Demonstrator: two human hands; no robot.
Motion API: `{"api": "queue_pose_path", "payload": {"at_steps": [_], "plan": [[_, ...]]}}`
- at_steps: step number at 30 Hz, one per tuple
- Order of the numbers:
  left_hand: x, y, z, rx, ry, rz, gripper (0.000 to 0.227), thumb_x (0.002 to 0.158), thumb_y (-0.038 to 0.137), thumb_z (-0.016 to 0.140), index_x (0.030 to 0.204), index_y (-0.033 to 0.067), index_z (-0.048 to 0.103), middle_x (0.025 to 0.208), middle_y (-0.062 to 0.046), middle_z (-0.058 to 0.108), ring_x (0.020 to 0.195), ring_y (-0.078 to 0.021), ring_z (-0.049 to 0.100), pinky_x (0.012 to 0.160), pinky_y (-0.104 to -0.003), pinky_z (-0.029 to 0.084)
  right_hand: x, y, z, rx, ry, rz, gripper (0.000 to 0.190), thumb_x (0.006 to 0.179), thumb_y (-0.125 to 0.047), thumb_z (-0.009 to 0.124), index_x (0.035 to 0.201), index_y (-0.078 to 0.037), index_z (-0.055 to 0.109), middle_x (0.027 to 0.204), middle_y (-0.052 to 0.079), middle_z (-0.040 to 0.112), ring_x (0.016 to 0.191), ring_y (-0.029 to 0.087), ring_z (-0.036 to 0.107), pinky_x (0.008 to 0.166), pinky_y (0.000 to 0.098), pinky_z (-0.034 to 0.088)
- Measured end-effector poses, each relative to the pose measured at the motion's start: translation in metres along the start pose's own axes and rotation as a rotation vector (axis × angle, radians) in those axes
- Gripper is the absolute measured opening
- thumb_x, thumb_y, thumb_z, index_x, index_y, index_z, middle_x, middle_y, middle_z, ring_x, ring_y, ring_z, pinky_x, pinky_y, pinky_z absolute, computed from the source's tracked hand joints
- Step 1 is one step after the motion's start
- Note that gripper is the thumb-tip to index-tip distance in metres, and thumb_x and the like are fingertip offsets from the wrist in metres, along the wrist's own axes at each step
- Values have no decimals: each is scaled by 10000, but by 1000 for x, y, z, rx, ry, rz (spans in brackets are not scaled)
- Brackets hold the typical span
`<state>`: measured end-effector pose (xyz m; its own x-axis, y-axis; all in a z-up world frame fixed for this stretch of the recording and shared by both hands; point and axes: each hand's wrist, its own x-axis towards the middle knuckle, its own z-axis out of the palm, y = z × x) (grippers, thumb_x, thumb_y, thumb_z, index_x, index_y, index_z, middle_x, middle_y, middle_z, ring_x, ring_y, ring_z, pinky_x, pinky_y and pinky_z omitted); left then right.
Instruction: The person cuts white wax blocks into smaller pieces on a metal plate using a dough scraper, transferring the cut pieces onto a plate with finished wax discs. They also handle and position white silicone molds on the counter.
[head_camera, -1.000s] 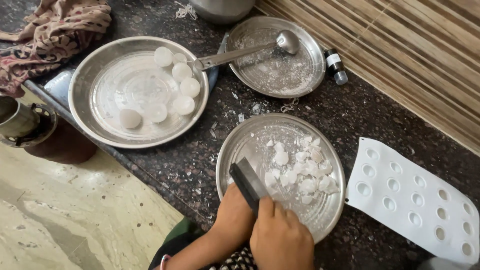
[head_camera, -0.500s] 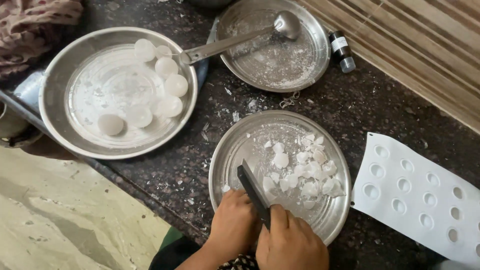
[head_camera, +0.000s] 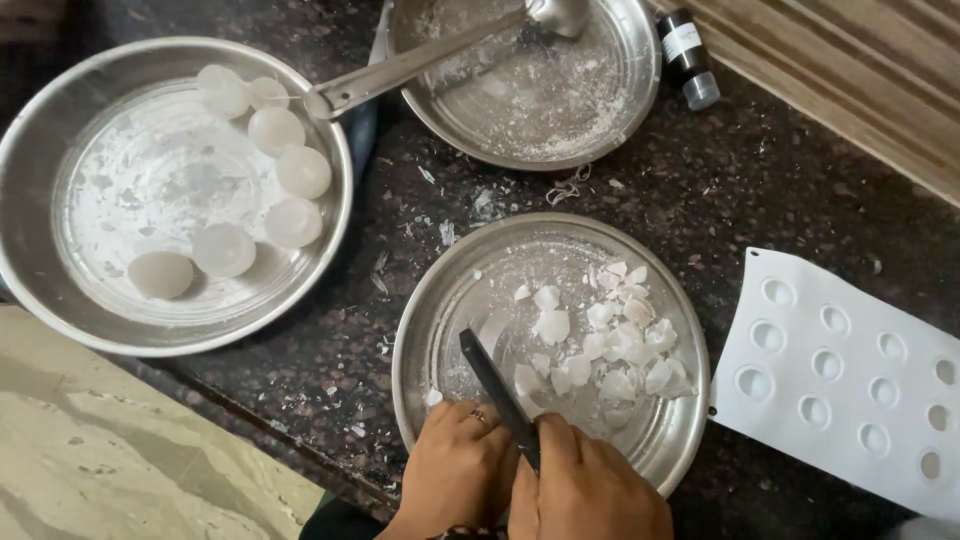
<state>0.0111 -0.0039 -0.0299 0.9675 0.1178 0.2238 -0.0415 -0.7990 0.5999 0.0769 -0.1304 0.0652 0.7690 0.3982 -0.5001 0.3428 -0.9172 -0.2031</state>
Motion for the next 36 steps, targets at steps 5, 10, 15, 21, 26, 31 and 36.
{"api": "queue_pose_path", "payload": {"at_steps": [5, 10, 15, 21, 26, 31, 36], "plan": [[-3, -4, 3, 2, 21, 41, 82, 762, 162, 718, 792, 86, 714, 906, -50, 701, 892, -247, 633, 769, -398, 459, 1, -3, 0, 77, 102, -30, 574, 754, -296, 729, 1276, -81, 626, 920, 145, 716, 798, 303, 735, 699, 452, 586], [-1, -3, -1, -23, 35, 57, 126, 702, 141, 698, 807, 79, 730, 943, -58, 718, 907, -260, 646, 783, -396, 464, 4, -31, -20, -31, -37, 161, 344, 900, -351, 631, 1190, -166, 633, 873, 79, 716, 870, 244, 736, 771, 417, 588], [1, 4, -8, -44, 81, -5, 222, 775, 136, 681, 959, 38, 758, 934, -54, 723, 898, -242, 640, 804, -377, 473, 8, -47, -55, -17, 35, 141, 365, 865, -305, 626, 1195, -153, 652, 883, 94, 740, 820, 272, 753, 736, 424, 592], [-3, 3, -10, -12, 69, -44, 252, 778, 159, 683, 985, 36, 755, 901, -78, 724, 846, -250, 626, 781, -391, 455, 4, -39, -38, -88, 51, 268, 334, 872, -420, 656, 1125, -207, 702, 862, 100, 758, 834, 276, 757, 781, 440, 584], [-5, -1, -6, -84, 51, -44, 156, 760, 148, 658, 870, 62, 728, 864, -68, 706, 872, -255, 633, 815, -401, 455, 16, 13, -6, 35, 97, 339, 421, 848, -424, 718, 1201, -196, 741, 860, 136, 771, 828, 275, 783, 790, 405, 604], [-7, -5, 4, -79, 18, 6, 125, 788, 164, 642, 771, 65, 716, 793, -63, 664, 866, -254, 615, 815, -390, 457, 37, 41, 2, 237, -115, 340, 434, 935, -281, 687, 1254, 12, 661, 856, 131, 762, 799, 202, 798, 744, 322, 646], [-12, -12, 15, -113, 41, 32, 154, 842, 174, 643, 840, 49, 734, 762, -46, 648, 856, -240, 611, 791, -378, 451, 36, 58, 26, 247, 162, 179, 381, 908, -269, 730, 1173, 5, 745, 788, 124, 738, 681, 207, 734, 655, 330, 591]]}}
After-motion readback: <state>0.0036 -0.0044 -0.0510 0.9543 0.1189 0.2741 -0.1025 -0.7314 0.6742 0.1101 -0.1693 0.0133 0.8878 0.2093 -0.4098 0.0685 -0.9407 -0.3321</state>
